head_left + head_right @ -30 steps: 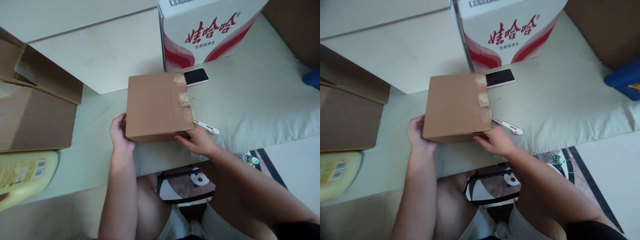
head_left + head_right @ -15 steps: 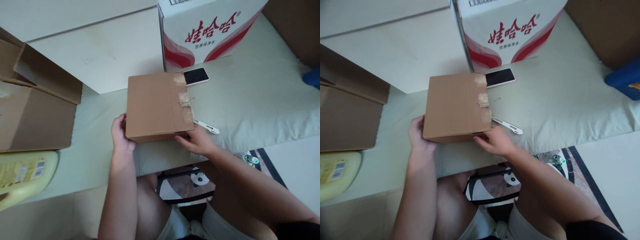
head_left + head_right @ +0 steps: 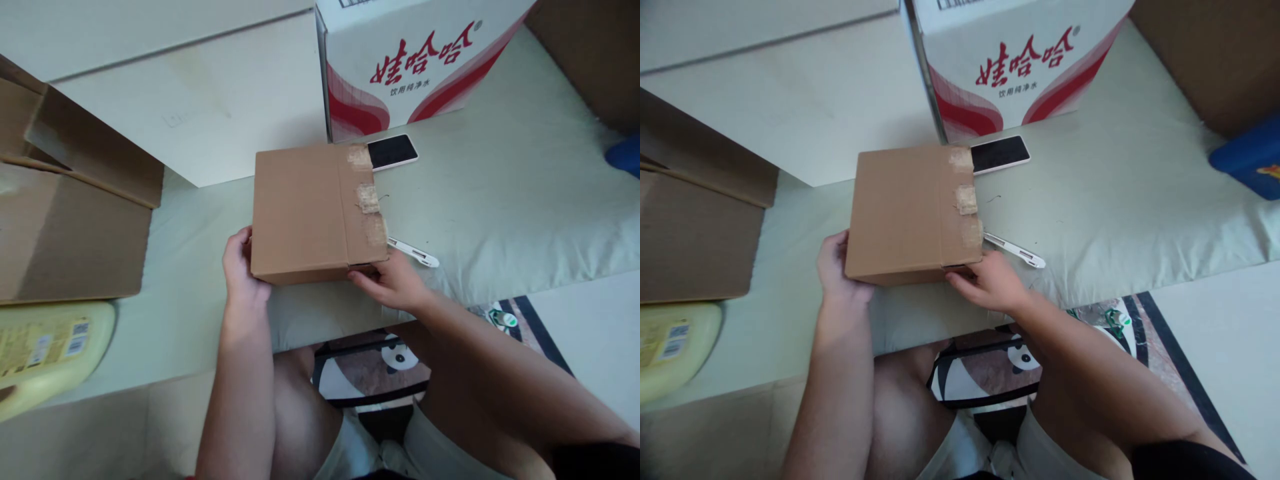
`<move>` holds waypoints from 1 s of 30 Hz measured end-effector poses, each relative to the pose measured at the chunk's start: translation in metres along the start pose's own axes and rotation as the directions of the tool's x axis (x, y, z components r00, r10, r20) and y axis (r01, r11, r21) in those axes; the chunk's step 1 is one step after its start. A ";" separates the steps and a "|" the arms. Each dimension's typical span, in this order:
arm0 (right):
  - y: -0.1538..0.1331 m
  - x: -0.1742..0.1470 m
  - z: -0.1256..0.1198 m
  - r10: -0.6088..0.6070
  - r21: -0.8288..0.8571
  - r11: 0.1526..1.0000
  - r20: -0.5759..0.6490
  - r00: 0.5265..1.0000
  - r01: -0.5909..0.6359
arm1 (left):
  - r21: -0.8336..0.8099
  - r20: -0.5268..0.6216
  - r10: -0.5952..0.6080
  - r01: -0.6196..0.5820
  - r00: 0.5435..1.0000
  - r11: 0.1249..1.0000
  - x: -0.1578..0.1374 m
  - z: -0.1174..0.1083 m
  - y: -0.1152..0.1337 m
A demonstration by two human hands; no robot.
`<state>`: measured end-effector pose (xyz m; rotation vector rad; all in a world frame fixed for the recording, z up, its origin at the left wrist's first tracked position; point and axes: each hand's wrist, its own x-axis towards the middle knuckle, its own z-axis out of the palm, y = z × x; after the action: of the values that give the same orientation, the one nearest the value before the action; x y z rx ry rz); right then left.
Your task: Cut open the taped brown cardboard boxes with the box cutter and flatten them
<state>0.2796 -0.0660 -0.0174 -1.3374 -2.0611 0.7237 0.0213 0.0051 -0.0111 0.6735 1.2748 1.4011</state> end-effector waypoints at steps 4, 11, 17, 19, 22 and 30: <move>0.000 0.000 0.000 -0.003 0.002 1.000 -0.011 1.000 0.003 | -0.018 -0.046 0.001 -0.002 0.999 1.000 -0.001 0.002 0.000; 0.000 0.000 0.002 0.017 -0.008 1.000 -0.001 1.000 -0.017 | -0.006 -0.028 -0.009 0.009 1.000 1.000 0.000 0.001 -0.002; -0.001 0.000 0.003 0.025 0.016 1.000 0.004 1.000 -0.025 | -0.063 -0.083 -0.045 0.039 0.996 0.997 -0.004 0.007 0.002; -0.001 0.000 0.003 0.030 0.032 0.999 0.011 0.999 -0.031 | -0.074 -0.111 -0.051 0.043 0.993 0.996 -0.006 0.010 0.003; -0.002 0.000 0.003 0.042 0.039 0.998 0.021 0.999 -0.042 | -0.070 -0.120 -0.035 0.027 0.992 0.997 -0.007 0.012 0.003; -0.001 0.000 0.004 0.048 0.050 0.998 0.018 0.999 -0.048 | -0.036 -0.089 -0.020 0.017 0.996 0.999 -0.002 0.005 -0.001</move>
<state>0.2765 -0.0666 -0.0195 -1.3610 -2.0162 0.8050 0.0269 0.0049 -0.0097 0.5791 1.3193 1.4489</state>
